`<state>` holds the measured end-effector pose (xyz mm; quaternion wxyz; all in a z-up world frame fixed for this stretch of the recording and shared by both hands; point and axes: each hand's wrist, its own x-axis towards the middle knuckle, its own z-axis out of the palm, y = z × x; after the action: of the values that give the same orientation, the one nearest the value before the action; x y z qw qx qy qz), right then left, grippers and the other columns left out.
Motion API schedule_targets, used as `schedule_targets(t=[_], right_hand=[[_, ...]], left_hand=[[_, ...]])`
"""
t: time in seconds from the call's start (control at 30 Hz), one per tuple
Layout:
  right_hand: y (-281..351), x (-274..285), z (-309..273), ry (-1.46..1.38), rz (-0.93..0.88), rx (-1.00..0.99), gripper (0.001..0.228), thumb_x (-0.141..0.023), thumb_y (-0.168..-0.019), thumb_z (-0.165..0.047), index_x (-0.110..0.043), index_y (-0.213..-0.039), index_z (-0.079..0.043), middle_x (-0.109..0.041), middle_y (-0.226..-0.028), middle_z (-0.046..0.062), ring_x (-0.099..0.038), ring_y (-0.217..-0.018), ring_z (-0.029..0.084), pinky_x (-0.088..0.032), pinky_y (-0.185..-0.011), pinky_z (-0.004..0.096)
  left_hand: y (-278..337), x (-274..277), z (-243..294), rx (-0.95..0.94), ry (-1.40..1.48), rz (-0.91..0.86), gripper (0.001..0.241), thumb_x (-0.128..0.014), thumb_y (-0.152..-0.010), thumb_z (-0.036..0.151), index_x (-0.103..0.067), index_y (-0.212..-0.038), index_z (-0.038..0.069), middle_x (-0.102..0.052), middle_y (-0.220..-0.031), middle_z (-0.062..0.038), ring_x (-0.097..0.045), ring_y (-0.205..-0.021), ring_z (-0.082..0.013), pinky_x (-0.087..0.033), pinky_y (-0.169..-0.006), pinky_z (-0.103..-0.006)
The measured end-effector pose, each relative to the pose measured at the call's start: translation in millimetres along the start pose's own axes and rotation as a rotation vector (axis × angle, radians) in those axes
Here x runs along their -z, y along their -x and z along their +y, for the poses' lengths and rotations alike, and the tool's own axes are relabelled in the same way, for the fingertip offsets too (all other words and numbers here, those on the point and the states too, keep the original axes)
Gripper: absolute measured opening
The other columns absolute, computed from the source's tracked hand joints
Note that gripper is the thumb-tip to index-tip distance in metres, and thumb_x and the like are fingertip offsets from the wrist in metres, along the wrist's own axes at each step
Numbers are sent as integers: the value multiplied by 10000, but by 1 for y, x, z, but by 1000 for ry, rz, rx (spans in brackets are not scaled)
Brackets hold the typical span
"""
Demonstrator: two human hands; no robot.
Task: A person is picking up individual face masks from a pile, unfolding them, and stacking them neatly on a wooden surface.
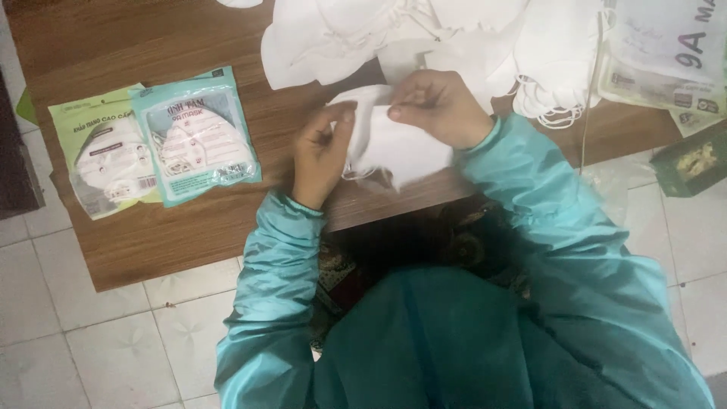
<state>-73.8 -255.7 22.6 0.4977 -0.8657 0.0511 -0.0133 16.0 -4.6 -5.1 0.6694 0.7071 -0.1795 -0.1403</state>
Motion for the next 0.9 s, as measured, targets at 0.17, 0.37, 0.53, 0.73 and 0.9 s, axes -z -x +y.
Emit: schedule_targets(t=[0.17,0.37,0.53,0.73,0.9], right_hand=[[1,4,19,187,4,-25,265,-783,-869,-163,-712,-1103,-61,-679,-969,81,-617,-824,211,-520,-768,318],[-1,9,38,416,12,-53,346,-797,-831,-236,-716,-1124,-70,-685,-1011,105,-632,-865,267,-528,-786,376],[-1,12,47,605,15,-77,416,-810,-799,-296,-719,-1141,-77,-689,-1046,124,-643,-899,314,-534,-800,424],[5,18,58,835,22,-110,500,-826,-761,-368,-724,-1161,-86,-694,-1088,148,-655,-940,371,-540,-818,482],[-6,19,45,828,54,-107,732,-878,-700,-268,-646,-1364,-67,-615,-1209,216,-567,-1063,427,-495,-915,518]], left_hand=[[-1,4,-9,36,-41,29,191,-697,-962,184,-725,-1120,81,-743,-1175,-93,-694,-1060,-180,-577,-956,-305],[-5,8,-19,74,-87,63,191,-707,-948,192,-729,-1102,81,-744,-1169,-95,-696,-1047,-184,-581,-937,-303],[-7,9,-27,109,-125,94,192,-715,-936,199,-731,-1086,81,-744,-1163,-97,-698,-1037,-187,-584,-921,-301],[-9,13,-35,150,-169,125,193,-726,-922,208,-735,-1068,81,-744,-1156,-99,-700,-1024,-190,-587,-902,-298],[-16,3,-35,212,-167,132,210,-726,-916,208,-738,-1066,62,-729,-1217,-123,-696,-1090,-216,-570,-962,-314]])
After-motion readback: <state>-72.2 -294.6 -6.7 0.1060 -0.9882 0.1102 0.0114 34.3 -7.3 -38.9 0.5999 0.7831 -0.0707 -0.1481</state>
